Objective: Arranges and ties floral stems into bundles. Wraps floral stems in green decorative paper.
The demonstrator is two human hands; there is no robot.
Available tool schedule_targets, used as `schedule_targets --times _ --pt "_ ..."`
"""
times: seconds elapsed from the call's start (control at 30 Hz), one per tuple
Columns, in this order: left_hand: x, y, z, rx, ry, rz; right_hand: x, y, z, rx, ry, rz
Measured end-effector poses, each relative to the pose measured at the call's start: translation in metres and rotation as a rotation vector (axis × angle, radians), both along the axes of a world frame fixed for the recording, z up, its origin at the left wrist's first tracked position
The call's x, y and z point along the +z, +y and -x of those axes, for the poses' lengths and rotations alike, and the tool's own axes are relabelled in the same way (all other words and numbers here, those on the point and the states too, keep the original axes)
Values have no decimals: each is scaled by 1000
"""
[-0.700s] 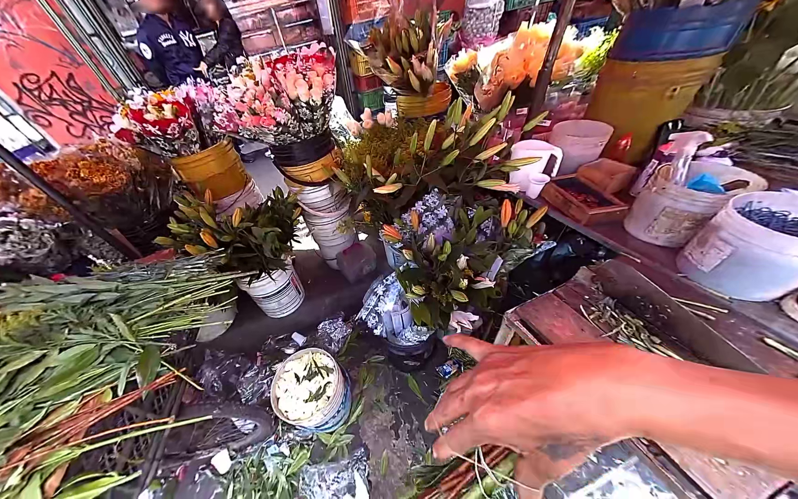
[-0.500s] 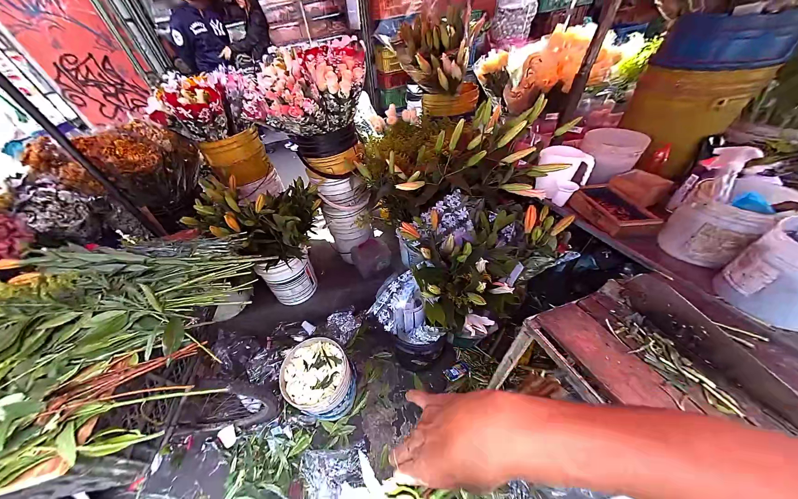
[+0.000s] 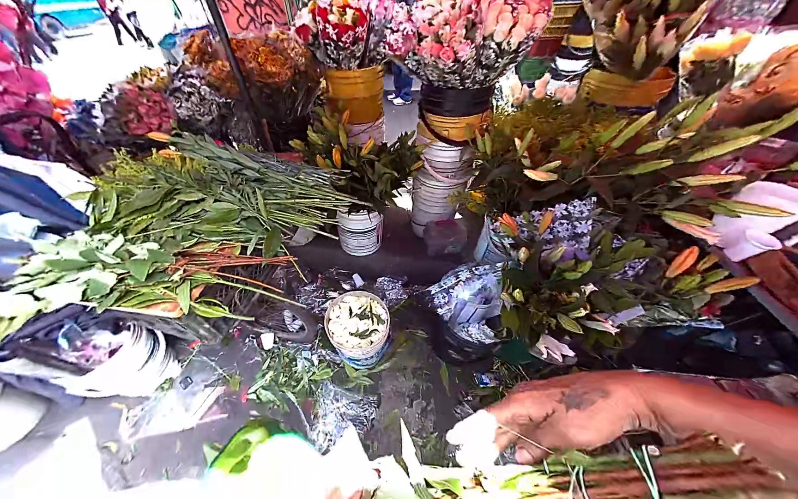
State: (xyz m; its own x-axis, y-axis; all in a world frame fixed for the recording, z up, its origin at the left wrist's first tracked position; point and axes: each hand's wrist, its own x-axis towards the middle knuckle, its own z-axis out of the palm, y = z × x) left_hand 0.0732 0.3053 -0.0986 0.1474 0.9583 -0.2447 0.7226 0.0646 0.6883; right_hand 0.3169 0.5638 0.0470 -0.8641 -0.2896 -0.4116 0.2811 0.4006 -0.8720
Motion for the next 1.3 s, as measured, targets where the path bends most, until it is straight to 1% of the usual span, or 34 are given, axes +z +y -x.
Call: schedule_targets --times 0.03,0.1,0.17,0.2,0.27,0.3,0.33,0.37,0.4,0.43,0.47,0.5,0.53,0.6,0.63,0.67,0.7,0.73,0.77,0.8,0.83,0.87,0.9,0.93,0.97,1.0,1.03,1.07,1.1,1.13,1.2,1.23,1.27,1.3 --pt "-5 -7 -6 -13 47 -31 9 1 13 116 -21 -152" --pt "-13 -10 -19 10 141 -17 9 -9 36 284 -7 -409" --pt "-20 -7 -24 90 210 45 -13 -40 47 325 105 -591" --pt "-25 -8 -24 161 236 55 -33 -58 49 277 169 -682" --pt "-43 -13 -15 358 247 34 -74 -99 47 59 439 -862" --pt "-53 -14 -4 459 252 12 -91 -115 48 7 566 -994" --pt "-62 -16 9 545 246 -32 -107 -123 51 -38 657 -1104" --pt "-68 -19 24 616 229 -89 -122 -122 57 -113 731 -1137" --pt "-71 -23 40 673 206 -148 -139 -115 64 -214 784 -1112" --pt "-67 -26 53 716 160 -155 -153 -105 71 -318 832 -1053" --pt "-57 -30 63 748 94 -108 -162 -97 78 -397 868 -981" --pt "-45 -36 69 760 25 -57 -165 -91 85 -416 878 -896" --pt "-33 -44 70 754 -25 -42 -164 -88 92 -372 823 -781" --pt "-18 -63 62 667 -49 -79 -159 -74 95 -196 554 -442" --pt "-14 -71 55 598 -32 -80 -165 -57 96 -111 420 -252" --pt "-15 -76 46 522 0 -56 -170 -30 106 53 306 -83" --pt "-26 -77 40 435 75 -78 -165 -9 124 221 194 17" --pt "-43 -74 33 355 158 -118 -154 5 146 338 48 40" --pt "-61 -70 25 296 211 -130 -143 8 165 427 -48 14" --pt "-76 -66 18 264 239 -117 -132 2 182 482 -71 -51" --pt "-88 -61 12 257 259 -80 -124 -16 196 495 -46 -130" --pt "-99 -55 9 279 280 -44 -116 -44 201 459 2 -194" --pt "-109 -50 8 335 297 -19 -113 -78 195 385 64 -256" --pt "-114 -45 11 402 293 28 -113 -116 179 314 148 -351" --pt "-117 -41 18 454 275 53 -121 -151 159 290 249 -474" --pt "-116 -41 28 504 255 73 -138 -179 140 289 368 -609" --pt "-109 -43 40 558 221 109 -160 -195 128 290 520 -718" --pt "-97 -50 53 604 168 157 -181 -198 124 293 639 -783" --pt "-81 -60 65 652 102 201 -194 -190 127 315 667 -798" --pt "-68 -72 71 706 44 222 -196 -173 135 379 561 -755" --pt "-51 -96 73 772 -10 177 -196 -122 165 478 241 -525" --pt "-50 -102 72 749 4 124 -199 -93 185 471 158 -405" --pt "-57 -104 70 689 42 55 -200 -70 211 447 118 -281" --pt "-69 -102 65 613 86 -9 -185 -60 243 482 15 -240"
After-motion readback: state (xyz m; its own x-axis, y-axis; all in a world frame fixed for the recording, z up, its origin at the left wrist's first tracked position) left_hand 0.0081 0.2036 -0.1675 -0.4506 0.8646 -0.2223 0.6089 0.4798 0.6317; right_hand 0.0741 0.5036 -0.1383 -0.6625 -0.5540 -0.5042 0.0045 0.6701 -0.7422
